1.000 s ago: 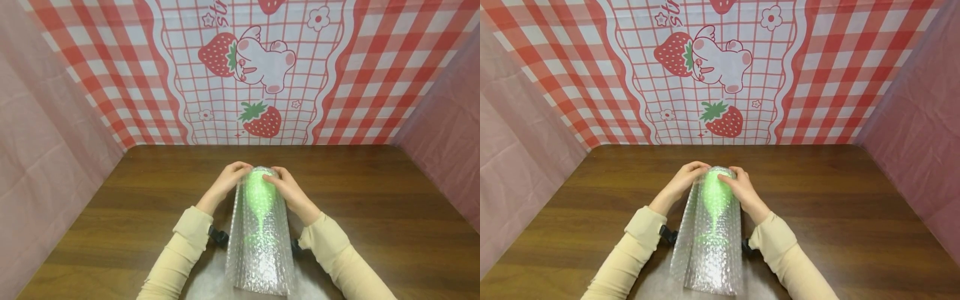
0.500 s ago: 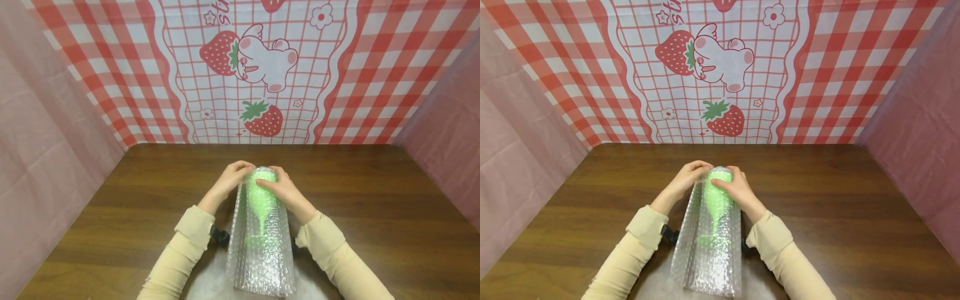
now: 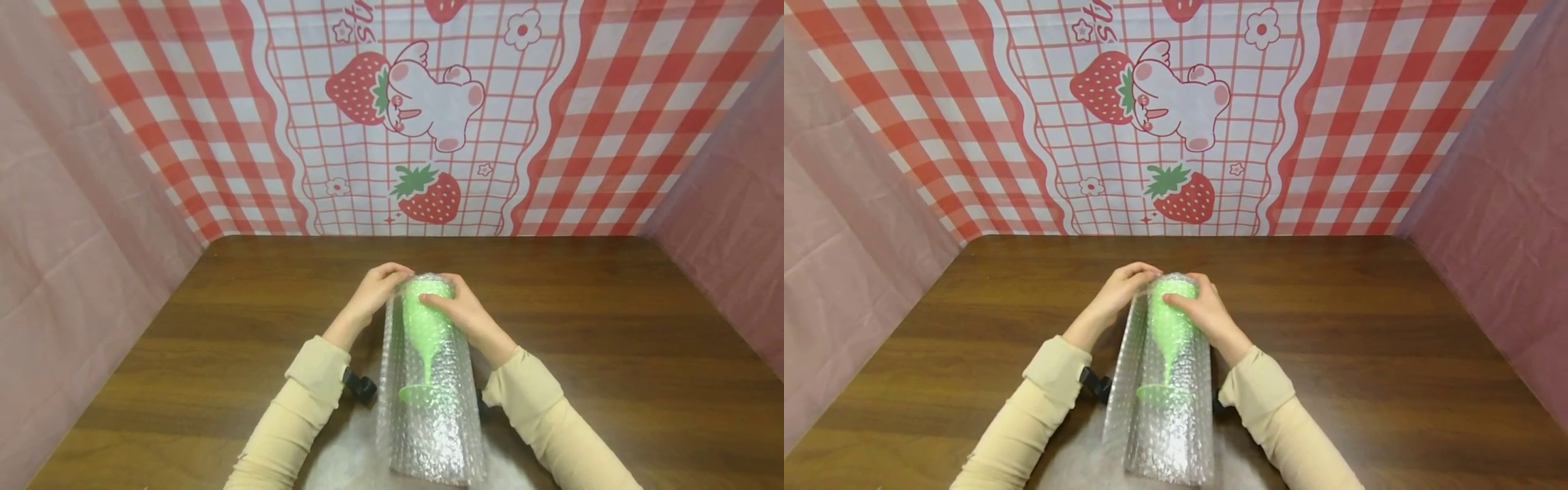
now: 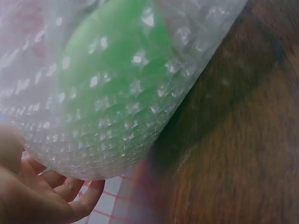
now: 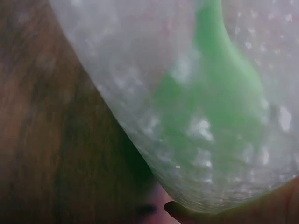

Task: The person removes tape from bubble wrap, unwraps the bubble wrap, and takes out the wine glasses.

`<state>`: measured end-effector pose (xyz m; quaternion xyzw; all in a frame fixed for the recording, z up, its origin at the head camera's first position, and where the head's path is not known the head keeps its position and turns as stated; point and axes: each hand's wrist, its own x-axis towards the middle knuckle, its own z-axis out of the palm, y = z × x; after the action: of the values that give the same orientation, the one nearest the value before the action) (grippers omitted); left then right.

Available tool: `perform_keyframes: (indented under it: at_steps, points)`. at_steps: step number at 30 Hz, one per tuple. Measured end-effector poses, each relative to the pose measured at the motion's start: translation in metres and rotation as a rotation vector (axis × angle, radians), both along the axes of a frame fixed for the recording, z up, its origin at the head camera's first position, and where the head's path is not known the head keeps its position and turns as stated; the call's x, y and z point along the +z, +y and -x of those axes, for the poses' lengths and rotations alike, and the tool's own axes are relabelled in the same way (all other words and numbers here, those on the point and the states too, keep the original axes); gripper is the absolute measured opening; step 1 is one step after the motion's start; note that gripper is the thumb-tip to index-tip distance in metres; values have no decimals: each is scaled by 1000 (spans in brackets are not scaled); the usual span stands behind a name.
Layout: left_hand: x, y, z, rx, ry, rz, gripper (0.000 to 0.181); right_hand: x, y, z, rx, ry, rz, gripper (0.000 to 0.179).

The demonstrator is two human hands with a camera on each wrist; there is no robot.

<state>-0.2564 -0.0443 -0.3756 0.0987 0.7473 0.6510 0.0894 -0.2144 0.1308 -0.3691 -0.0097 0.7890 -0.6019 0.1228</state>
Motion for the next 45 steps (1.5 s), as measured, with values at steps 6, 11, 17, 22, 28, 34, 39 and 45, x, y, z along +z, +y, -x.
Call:
perform_keyframes:
  at_steps: [6,11,17,22,28,34,39,45]
  points:
    - [1,-3,2,12,0,9,26,1,2,0,-14,-7,25,69]
    - [3,-6,1,13,-7,13,30,1,1,0,-32,0,45,68]
    - [1,-8,-1,3,-24,10,29,-1,1,-1,-46,-16,52,66]
    - [0,-8,0,13,-18,-1,27,-1,4,-2,-48,-13,77,64]
    - [-3,-8,2,38,-22,1,26,-1,10,-2,-35,-19,77,63]
    - [-2,-9,2,36,-12,2,26,0,15,-2,-14,-17,129,60]
    - [-3,-10,3,38,-32,-25,27,1,16,-2,-16,-22,159,58]
    - [-4,-13,4,55,-32,-26,26,4,19,-3,-14,-29,184,59]
